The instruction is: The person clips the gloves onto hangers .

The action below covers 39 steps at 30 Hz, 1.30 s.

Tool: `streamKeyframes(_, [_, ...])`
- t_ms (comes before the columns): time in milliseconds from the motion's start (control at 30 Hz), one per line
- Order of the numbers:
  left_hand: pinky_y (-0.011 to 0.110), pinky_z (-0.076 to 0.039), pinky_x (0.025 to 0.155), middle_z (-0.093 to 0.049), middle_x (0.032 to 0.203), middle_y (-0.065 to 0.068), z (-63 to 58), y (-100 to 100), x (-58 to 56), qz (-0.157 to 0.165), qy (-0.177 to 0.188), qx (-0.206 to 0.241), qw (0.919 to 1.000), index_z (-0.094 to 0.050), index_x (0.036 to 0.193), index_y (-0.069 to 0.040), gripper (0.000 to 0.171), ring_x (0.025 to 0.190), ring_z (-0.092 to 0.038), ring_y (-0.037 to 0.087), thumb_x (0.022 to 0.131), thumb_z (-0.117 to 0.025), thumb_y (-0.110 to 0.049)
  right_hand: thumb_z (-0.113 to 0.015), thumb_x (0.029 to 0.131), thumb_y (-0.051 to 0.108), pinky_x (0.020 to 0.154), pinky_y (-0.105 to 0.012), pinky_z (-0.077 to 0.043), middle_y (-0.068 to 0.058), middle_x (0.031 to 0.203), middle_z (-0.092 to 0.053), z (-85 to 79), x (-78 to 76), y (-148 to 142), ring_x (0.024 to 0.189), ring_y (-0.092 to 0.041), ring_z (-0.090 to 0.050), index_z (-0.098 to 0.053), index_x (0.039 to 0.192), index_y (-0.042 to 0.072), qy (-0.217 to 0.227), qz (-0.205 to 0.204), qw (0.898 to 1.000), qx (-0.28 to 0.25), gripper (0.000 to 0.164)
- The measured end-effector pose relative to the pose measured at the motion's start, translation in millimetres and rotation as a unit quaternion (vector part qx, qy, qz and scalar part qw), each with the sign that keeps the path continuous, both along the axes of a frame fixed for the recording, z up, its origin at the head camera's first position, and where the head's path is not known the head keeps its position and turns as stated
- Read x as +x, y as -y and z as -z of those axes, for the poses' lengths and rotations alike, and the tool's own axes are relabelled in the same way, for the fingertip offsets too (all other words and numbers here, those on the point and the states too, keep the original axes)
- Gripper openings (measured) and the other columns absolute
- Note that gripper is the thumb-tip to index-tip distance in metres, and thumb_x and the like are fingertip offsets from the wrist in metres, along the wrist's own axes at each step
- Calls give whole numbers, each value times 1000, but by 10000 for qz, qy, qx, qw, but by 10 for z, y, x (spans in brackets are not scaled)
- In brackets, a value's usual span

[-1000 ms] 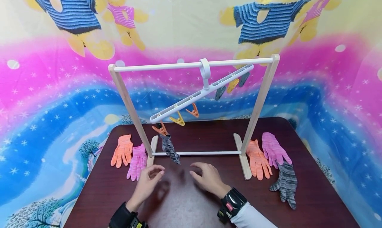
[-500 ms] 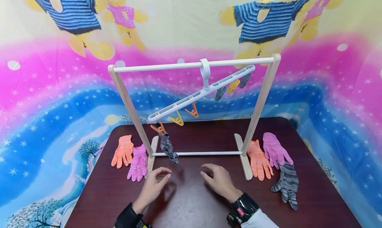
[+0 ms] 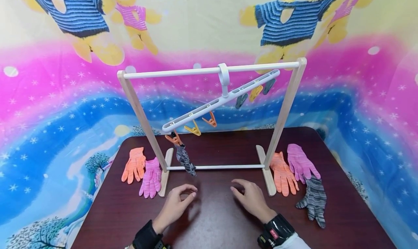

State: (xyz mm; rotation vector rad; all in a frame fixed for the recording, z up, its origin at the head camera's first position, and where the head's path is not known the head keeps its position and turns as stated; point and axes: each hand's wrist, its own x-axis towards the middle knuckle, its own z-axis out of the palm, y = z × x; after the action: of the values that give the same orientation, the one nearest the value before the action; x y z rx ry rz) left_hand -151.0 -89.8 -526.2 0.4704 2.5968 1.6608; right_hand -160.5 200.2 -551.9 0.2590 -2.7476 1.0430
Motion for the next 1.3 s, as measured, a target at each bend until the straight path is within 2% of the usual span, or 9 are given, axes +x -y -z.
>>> streamKeyframes(167, [25,-59,76,-75,100,5,-20,-49,21,220,0,-191,9996,-72,110,-8,17,91,-71,10,96,-67,-16,-77,89,21,70,-27,-54,-1,105,-78,10,7,-119,79,-1,-67,-76,112,12,-215,55,9997,65,25])
streamKeyframes(400, [21,-57,74,-76,100,4,-35,-131,44,367,-22,-427,9984,-73,111,-7,20,88,-71,9,96,-67,-18,-76,90,24,68,-27,-52,-2,106,-78,-8,34,-282,75,-5,-69,-75,115,13,-43,297,9993,235,27])
streamKeyframes(600, [19,-56,72,-76,97,3,-34,-190,51,464,-17,-465,9978,-73,110,-7,19,84,-72,12,96,-67,-19,-75,91,26,63,-25,-48,-4,103,-78,-35,80,-435,67,-1,-62,-75,114,13,32,481,9983,336,27])
streamKeyframes(667, [20,-56,72,-76,98,4,-33,-206,57,509,-13,-489,9975,-73,110,-7,19,84,-72,11,96,-67,-18,-74,91,27,61,-25,-46,-4,99,-78,-56,92,-488,64,-1,-59,-74,115,12,113,578,9975,381,28])
streamKeyframes(767, [21,-57,73,-76,100,4,-38,-231,64,571,-31,-571,9967,-72,111,-6,20,84,-71,10,96,-67,-19,-72,93,29,55,-25,-40,-4,80,-71,-98,109,-573,60,-4,-53,-73,118,12,326,755,9955,463,30])
streamKeyframes(900, [26,-59,75,-76,101,4,-60,-273,74,649,-114,-689,9954,-72,111,-7,21,85,-71,10,96,-67,-20,-71,94,28,55,-31,-44,-8,77,-72,-138,115,-692,62,-14,-64,-72,118,8,268,986,9936,484,31])
streamKeyframes(1000, [28,-58,76,-76,102,4,-77,-315,87,724,-225,-879,9932,-72,111,-8,19,83,-71,8,96,-68,-20,-71,93,26,55,-34,-48,-14,91,-77,-144,115,-787,65,-17,-69,-72,117,5,96,1185,9917,491,32])
streamKeyframes(1133, [25,-55,75,-76,104,6,-96,-374,106,857,-301,-1155,9891,-73,111,-11,19,81,-69,4,96,-68,-21,-70,95,27,49,-31,-35,-12,71,-69,-152,116,-907,56,-19,-52,-69,121,2,241,1439,9873,631,37])
streamKeyframes(1300, [23,-52,77,-76,107,6,-108,-431,120,951,-304,-1313,9863,-72,113,-14,20,83,-68,1,96,-69,-24,-70,93,25,48,-32,-35,-8,61,-58,-121,98,-1030,56,-24,-52,-68,120,-3,261,1622,9828,843,39])
